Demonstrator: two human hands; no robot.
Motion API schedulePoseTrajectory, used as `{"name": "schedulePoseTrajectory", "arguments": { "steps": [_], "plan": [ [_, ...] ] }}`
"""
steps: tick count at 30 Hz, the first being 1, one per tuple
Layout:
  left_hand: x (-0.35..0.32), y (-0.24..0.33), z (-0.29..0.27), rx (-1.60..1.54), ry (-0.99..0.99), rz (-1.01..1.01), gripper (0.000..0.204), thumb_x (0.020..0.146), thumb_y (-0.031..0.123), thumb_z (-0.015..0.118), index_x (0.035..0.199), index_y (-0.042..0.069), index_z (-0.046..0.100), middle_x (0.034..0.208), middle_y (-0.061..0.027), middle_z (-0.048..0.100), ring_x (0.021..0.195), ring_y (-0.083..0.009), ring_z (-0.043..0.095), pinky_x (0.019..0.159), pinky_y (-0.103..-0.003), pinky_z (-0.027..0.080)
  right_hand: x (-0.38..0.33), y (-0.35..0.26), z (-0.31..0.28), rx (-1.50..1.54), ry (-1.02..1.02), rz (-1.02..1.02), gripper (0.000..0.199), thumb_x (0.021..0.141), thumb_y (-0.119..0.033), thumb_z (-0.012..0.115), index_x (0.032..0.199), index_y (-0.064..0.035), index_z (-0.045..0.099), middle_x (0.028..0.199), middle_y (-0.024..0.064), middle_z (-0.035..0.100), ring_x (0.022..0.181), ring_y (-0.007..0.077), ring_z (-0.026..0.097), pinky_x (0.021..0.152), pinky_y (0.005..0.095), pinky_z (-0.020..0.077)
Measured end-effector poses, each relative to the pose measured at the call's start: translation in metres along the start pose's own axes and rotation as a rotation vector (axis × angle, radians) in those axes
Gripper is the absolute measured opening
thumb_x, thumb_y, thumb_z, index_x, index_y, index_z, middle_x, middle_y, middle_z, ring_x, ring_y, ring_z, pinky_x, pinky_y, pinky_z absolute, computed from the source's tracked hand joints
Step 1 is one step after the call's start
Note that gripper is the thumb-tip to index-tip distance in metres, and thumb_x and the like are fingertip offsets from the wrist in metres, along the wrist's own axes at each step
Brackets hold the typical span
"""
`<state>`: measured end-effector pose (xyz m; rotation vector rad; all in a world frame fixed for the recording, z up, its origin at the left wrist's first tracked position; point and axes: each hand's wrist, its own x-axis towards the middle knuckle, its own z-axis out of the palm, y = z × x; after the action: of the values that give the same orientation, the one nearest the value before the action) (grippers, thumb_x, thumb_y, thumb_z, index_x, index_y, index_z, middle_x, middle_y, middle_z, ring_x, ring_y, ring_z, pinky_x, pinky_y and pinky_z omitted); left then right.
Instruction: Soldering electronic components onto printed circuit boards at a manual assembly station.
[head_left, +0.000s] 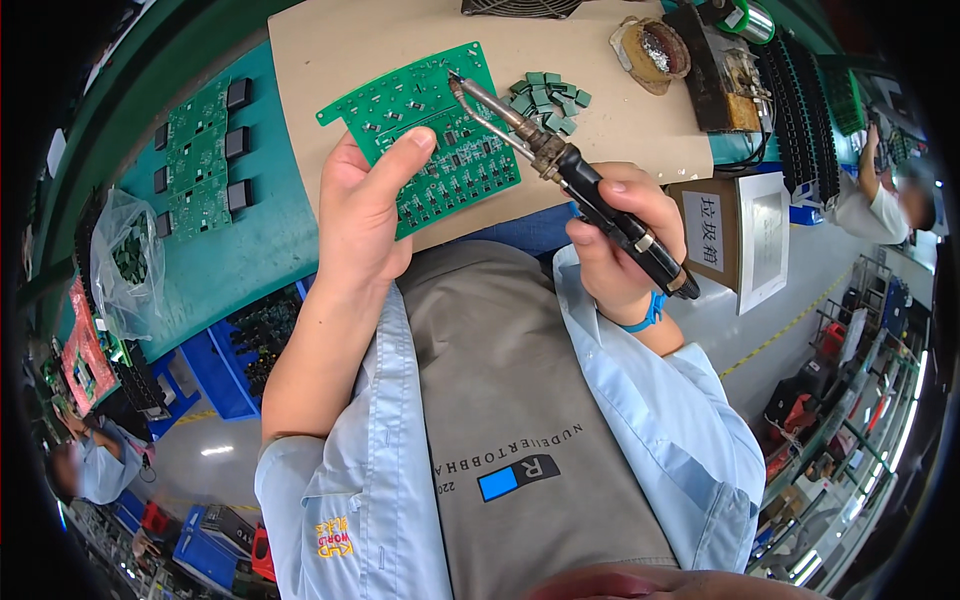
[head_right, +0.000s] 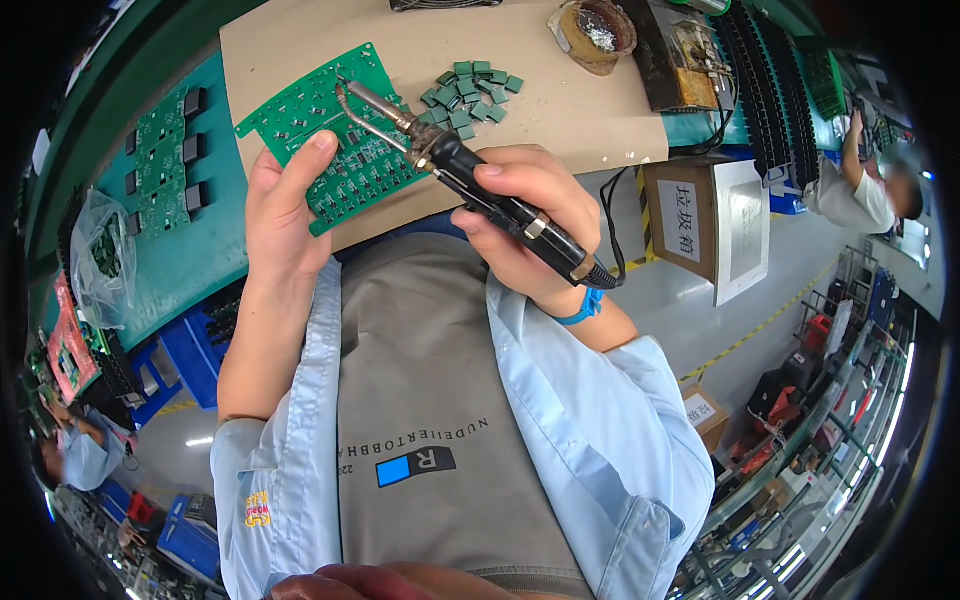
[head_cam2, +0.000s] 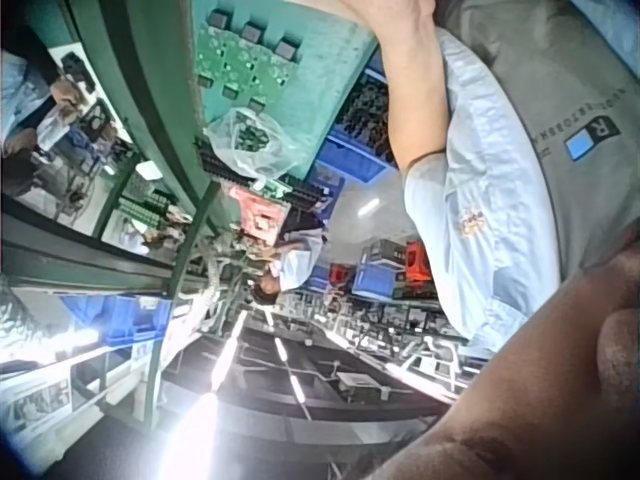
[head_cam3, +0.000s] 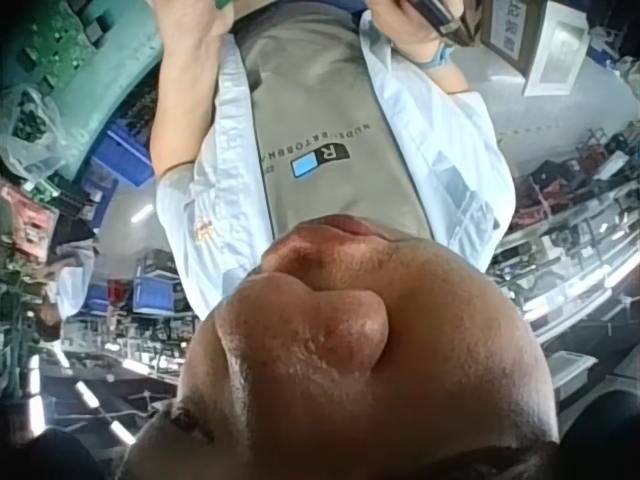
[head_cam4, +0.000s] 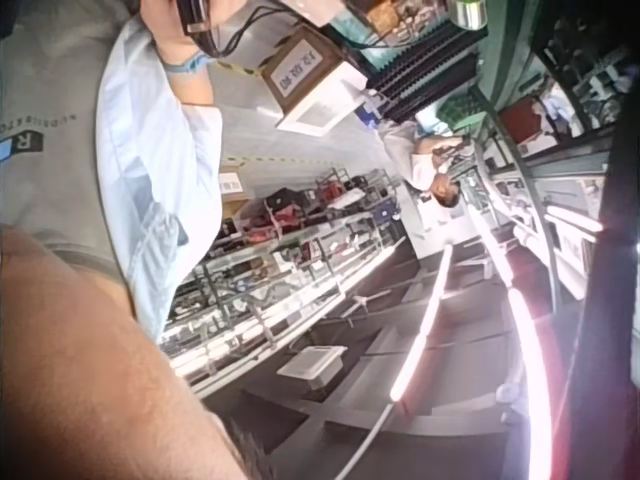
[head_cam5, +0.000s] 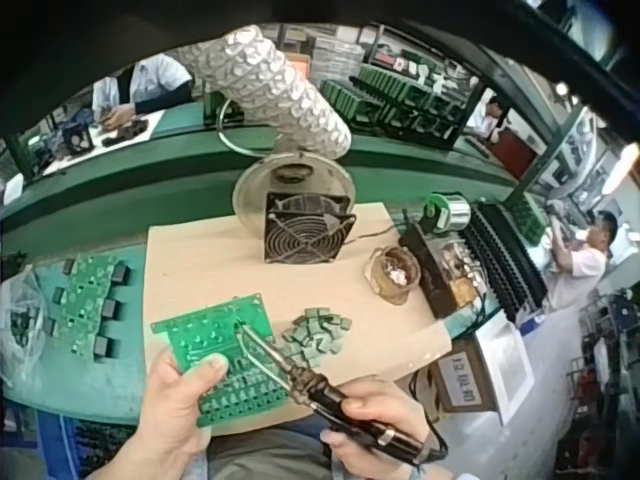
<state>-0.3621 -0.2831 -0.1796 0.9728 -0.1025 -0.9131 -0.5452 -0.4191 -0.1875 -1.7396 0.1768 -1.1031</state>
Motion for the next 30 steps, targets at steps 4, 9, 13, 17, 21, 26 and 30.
{"name": "schedulePoseTrajectory", "arguments": {
  "steps": [4,9,13,17,21,26,30],
  "plan": [
    [-0.001,0.0,0.0023,-0.029,-0.018,0.016,0.023,0.093,0.0,0.067,0.116,-0.002,0.067,0.104,-0.0121,0.076,0.084,-0.0169,0.074,0.076,-0.027,0.06,0.0043,0.0002,0.0008,-0.023,-0.056,0.0,0.045,0.071,0.003,0.085,0.113,-0.0012,0.069,0.101,0.0176,0.073,0.084,0.0259,0.068,0.076,0.0339,0.0552],
    [-0.0002,0.0002,0.0008,-0.034,-0.028,0.021,0.024,0.093,-0.001,0.066,0.117,-0.002,0.067,0.104,-0.0127,0.076,0.084,-0.0174,0.074,0.076,-0.027,0.061,0.0062,0.0013,0.0038,-0.022,-0.078,0.012,0.044,0.069,0.004,0.085,0.111,-0.0008,0.07,0.101,0.0177,0.074,0.084,0.0259,0.068,0.076,0.0339,0.0552],
    [0.0002,0.0009,0.0011,-0.051,-0.031,0.002,0.023,0.094,-0.001,0.066,0.117,-0.002,0.067,0.104,-0.0127,0.076,0.085,-0.0173,0.074,0.076,-0.027,0.061,0.0066,0.0008,0.0036,-0.025,-0.082,0.027,0.044,0.069,0.004,0.085,0.11,-0.0004,0.07,0.101,0.0179,0.074,0.084,0.026,0.068,0.076,0.034,0.0553],
    [0.0001,0.0017,0.0024,-0.063,-0.03,-0.012,0.023,0.094,-0.001,0.065,0.117,-0.002,0.068,0.104,-0.0126,0.076,0.085,-0.0171,0.074,0.076,-0.027,0.061,0.0057,0.0017,0.0034,-0.024,-0.081,0.039,0.044,0.069,0.004,0.085,0.11,0.0001,0.07,0.101,0.0181,0.074,0.084,0.0262,0.068,0.076,0.034,0.0553],
    [-0.0002,0.0006,0.0032,-0.046,-0.026,-0.001,0.023,0.094,-0.001,0.065,0.116,-0.002,0.068,0.104,-0.0126,0.077,0.085,-0.0171,0.074,0.075,-0.026,0.061,0.0037,0.0043,0.0037,-0.013,-0.071,0.04,0.044,0.069,0.004,0.085,0.11,0.0007,0.07,0.101,0.0185,0.074,0.084,0.0263,0.069,0.076,0.0338,0.0555],
    [0.0001,-0.0021,0.0029,-0.049,-0.019,0.009,0.023,0.094,-0.001,0.065,0.116,-0.002,0.068,0.104,-0.0124,0.077,0.085,-0.0169,0.074,0.075,-0.026,0.061,0.002,0.0056,0.0052,0.019,-0.042,0.055,0.044,0.07,0.003,0.086,0.11,0.0014,0.07,0.102,0.0192,0.074,0.083,0.0264,0.069,0.076,0.0334,0.0557],
    [0.0003,-0.0029,0.0025,-0.046,-0.018,0.006,0.023,0.094,-0.001,0.065,0.116,-0.002,0.068,0.105,-0.0125,0.076,0.084,-0.0167,0.074,0.074,-0.026,0.06,0.0016,0.0051,0.0052,0.018,-0.031,0.06,0.044,0.07,0.002,0.086,0.111,0.0017,0.069,0.102,0.0198,0.074,0.083,0.0264,0.069,0.076,0.0332,0.0558]
  ]
}}
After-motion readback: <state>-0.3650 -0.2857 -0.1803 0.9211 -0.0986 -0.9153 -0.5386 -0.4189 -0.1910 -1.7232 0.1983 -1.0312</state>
